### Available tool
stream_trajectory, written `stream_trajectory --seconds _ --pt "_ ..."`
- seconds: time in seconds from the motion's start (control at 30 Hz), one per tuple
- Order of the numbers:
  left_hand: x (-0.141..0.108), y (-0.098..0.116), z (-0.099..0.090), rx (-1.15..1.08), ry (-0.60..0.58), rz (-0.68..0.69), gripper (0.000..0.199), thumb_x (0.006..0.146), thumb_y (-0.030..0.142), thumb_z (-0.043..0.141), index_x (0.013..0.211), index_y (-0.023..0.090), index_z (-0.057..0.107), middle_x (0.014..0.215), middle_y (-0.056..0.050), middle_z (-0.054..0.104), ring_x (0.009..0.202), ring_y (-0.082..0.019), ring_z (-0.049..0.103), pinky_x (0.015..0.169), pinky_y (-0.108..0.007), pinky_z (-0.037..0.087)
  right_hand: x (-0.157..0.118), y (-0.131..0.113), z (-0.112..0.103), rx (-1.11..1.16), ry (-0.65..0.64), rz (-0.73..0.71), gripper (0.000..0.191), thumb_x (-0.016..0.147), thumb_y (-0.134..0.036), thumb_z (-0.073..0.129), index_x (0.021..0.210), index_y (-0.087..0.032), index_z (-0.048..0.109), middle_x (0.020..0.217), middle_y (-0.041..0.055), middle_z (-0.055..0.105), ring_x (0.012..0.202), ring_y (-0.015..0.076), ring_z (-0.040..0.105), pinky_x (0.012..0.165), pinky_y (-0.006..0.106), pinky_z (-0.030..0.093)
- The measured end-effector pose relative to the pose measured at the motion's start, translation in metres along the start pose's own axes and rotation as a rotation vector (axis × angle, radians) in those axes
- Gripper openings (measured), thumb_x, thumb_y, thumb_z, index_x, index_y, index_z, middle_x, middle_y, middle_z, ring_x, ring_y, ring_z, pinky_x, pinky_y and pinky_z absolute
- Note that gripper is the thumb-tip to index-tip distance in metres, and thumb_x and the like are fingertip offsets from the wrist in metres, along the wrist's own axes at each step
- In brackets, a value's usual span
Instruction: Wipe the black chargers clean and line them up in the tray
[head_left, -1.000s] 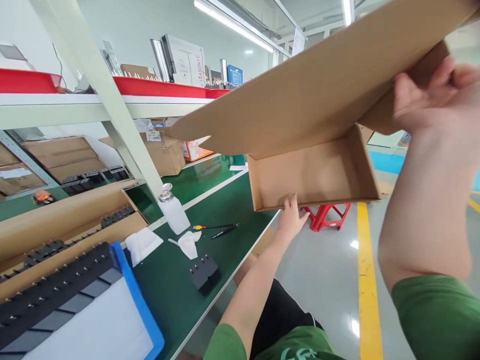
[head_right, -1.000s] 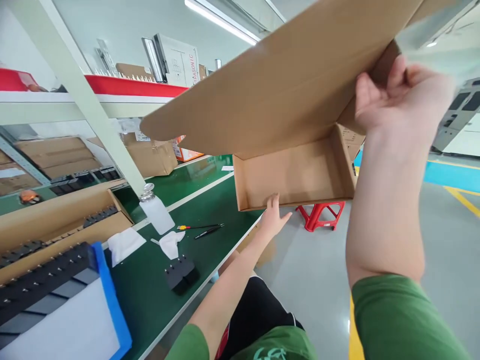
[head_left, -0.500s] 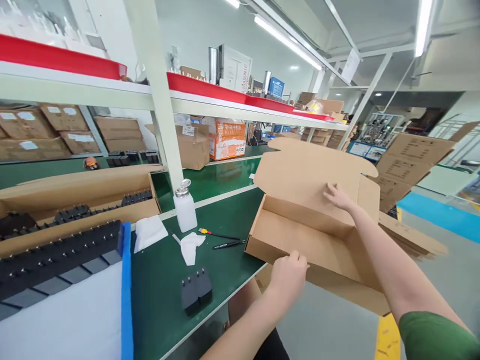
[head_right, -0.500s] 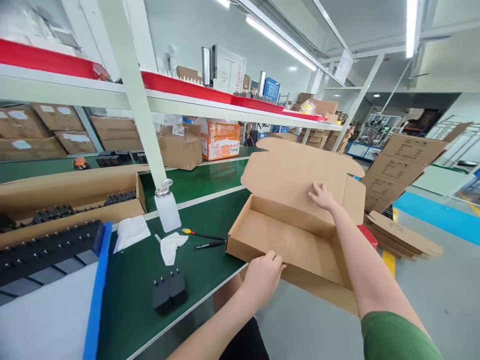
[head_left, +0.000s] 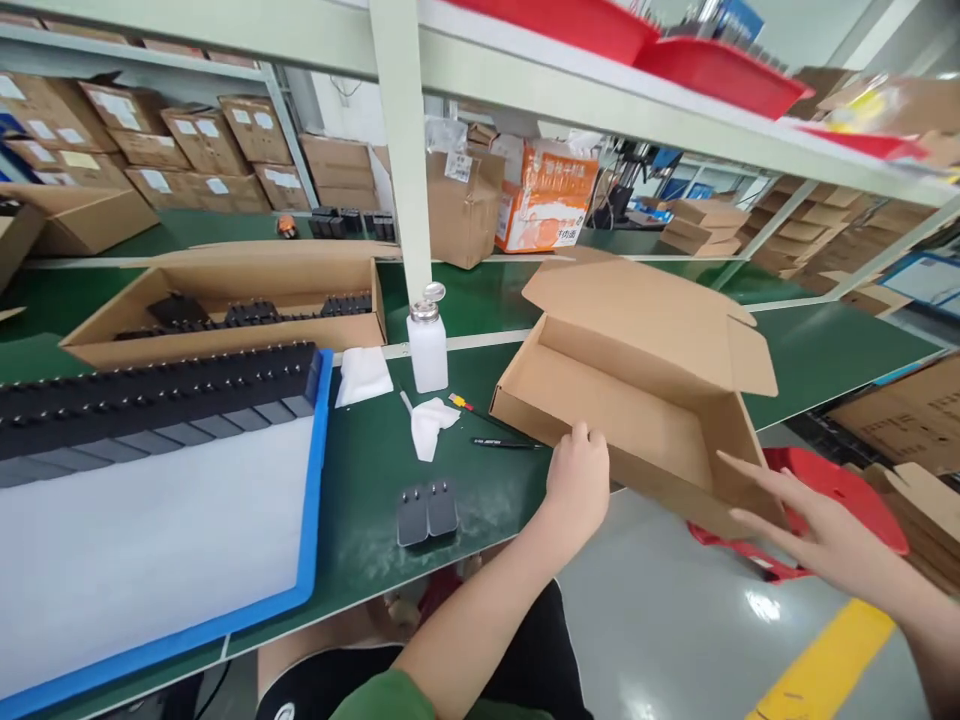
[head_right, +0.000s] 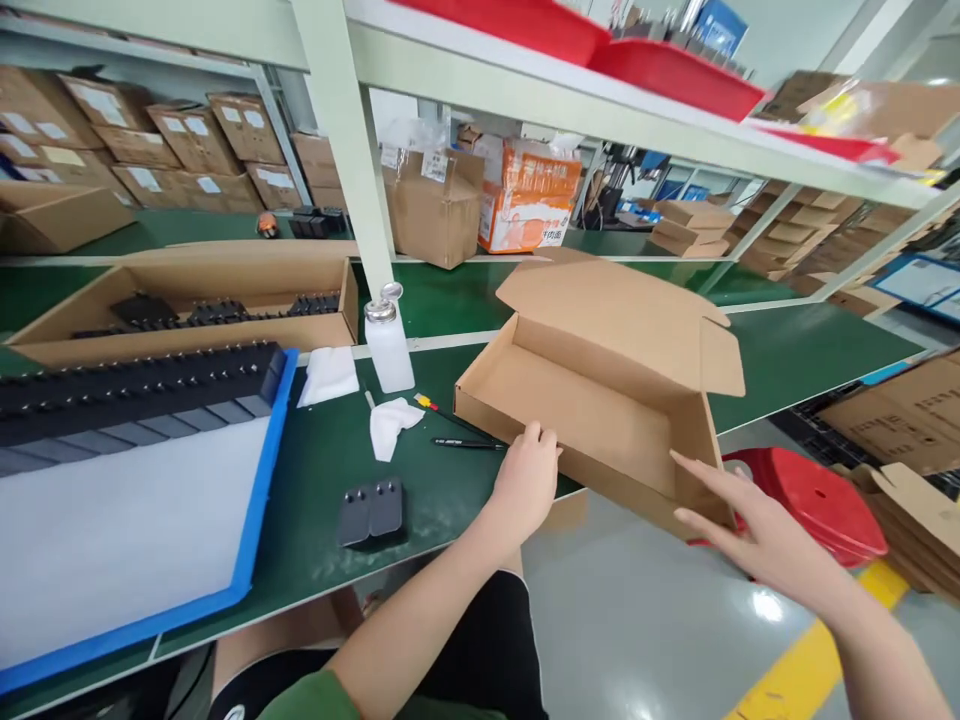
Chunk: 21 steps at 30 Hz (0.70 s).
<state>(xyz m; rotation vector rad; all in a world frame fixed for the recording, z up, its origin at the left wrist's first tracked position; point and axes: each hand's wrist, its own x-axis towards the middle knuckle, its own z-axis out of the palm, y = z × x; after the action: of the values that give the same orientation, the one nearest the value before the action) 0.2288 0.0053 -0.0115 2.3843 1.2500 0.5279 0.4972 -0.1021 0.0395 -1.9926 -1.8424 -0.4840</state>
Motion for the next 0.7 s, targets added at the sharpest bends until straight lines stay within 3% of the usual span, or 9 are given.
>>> stream_trajectory --seconds 0.13,0.2,0.23,0.3,0.37,0.5,0.6,0.67,0.7 --pt "-0.036 0.002 -0.019 -0.034 0.018 0.056 0.049 0.098 0.016 0.049 0.145 0.006 0.039 0.151 -0.028 0.039 0.121 -0.032 0.061 0.097 -0.045 0.056 -0.013 -0.021 0.044 0.020 -0.075 -0.098 0.038 0.097 -0.052 0.042 0.093 -0.026 0.070 0.107 0.0135 0.072 0.103 0.0286 0.071 0.102 0.051 0.045" --pt "-0.073 -0.005 -0.039 -0.085 -0.007 0.277 0.056 0.095 0.029 0.058 0.146 0.017 0.040 0.154 -0.019 0.040 0.132 -0.030 0.054 0.106 -0.041 0.052 -0.010 -0.027 0.063 0.041 -0.094 -0.138 0.036 0.096 -0.051 0.043 0.089 -0.026 0.068 0.098 0.0115 0.074 0.097 0.0296 0.073 0.106 0.055 0.043" --pt "-0.095 -0.012 -0.051 -0.129 0.028 0.418 0.055 0.094 0.030 0.059 0.144 0.015 0.042 0.152 -0.021 0.042 0.133 -0.032 0.053 0.108 -0.044 0.051 -0.009 -0.029 0.069 0.048 -0.099 -0.158 0.034 0.096 -0.049 0.044 0.089 -0.026 0.068 0.095 0.0105 0.075 0.095 0.0299 0.073 0.107 0.056 0.042" --pt "-0.136 -0.035 -0.072 -0.201 0.111 0.457 0.050 0.094 0.029 0.059 0.140 0.017 0.045 0.145 -0.018 0.050 0.134 -0.028 0.052 0.110 -0.041 0.051 -0.010 -0.032 0.077 0.054 -0.104 -0.193 0.029 0.095 -0.046 0.047 0.090 -0.026 0.067 0.091 0.0085 0.076 0.091 0.0294 0.074 0.111 0.057 0.039" --pt "-0.170 -0.066 -0.086 -0.183 0.184 0.315 0.048 0.094 0.027 0.059 0.140 0.020 0.046 0.144 -0.015 0.050 0.136 -0.025 0.050 0.111 -0.040 0.050 -0.014 -0.036 0.076 0.051 -0.110 -0.216 0.026 0.094 -0.044 0.049 0.092 -0.025 0.067 0.090 0.0070 0.076 0.089 0.0285 0.074 0.113 0.056 0.038" --pt "-0.206 -0.120 -0.093 -0.161 0.342 -0.200 0.057 0.092 0.028 0.065 0.144 0.030 0.043 0.148 -0.010 0.048 0.138 -0.026 0.049 0.109 -0.044 0.052 -0.025 -0.061 0.062 0.009 -0.089 -0.259 0.034 0.097 -0.045 0.046 0.108 -0.022 0.068 0.098 0.0101 0.077 0.099 0.0346 0.073 0.113 0.063 0.037" --pt "-0.211 -0.136 -0.085 -0.294 0.305 -0.367 0.070 0.089 0.038 0.070 0.149 0.036 0.035 0.154 -0.008 0.043 0.142 -0.029 0.047 0.112 -0.050 0.049 -0.025 -0.112 0.050 0.011 0.129 -0.180 0.043 0.094 -0.038 0.057 0.132 -0.018 0.063 0.122 0.0188 0.071 0.122 0.0419 0.062 0.113 0.066 0.036" --pt "-0.206 -0.140 -0.082 -0.364 0.266 -0.399 0.077 0.088 0.038 0.072 0.152 0.038 0.030 0.158 -0.007 0.040 0.144 -0.029 0.044 0.117 -0.051 0.044 -0.024 -0.161 0.050 0.279 0.195 -0.147 0.055 0.088 -0.026 0.067 0.142 -0.024 0.056 0.128 0.0153 0.068 0.125 0.0353 0.061 0.115 0.058 0.040" --pt "-0.202 -0.141 -0.081 -0.388 0.250 -0.400 0.079 0.087 0.037 0.073 0.153 0.039 0.029 0.158 -0.006 0.040 0.145 -0.028 0.043 0.118 -0.050 0.042 -0.023 -0.187 0.053 0.524 0.124 -0.194 0.060 0.088 -0.023 0.068 0.145 -0.027 0.052 0.128 0.0129 0.067 0.124 0.0320 0.061 0.114 0.055 0.043"
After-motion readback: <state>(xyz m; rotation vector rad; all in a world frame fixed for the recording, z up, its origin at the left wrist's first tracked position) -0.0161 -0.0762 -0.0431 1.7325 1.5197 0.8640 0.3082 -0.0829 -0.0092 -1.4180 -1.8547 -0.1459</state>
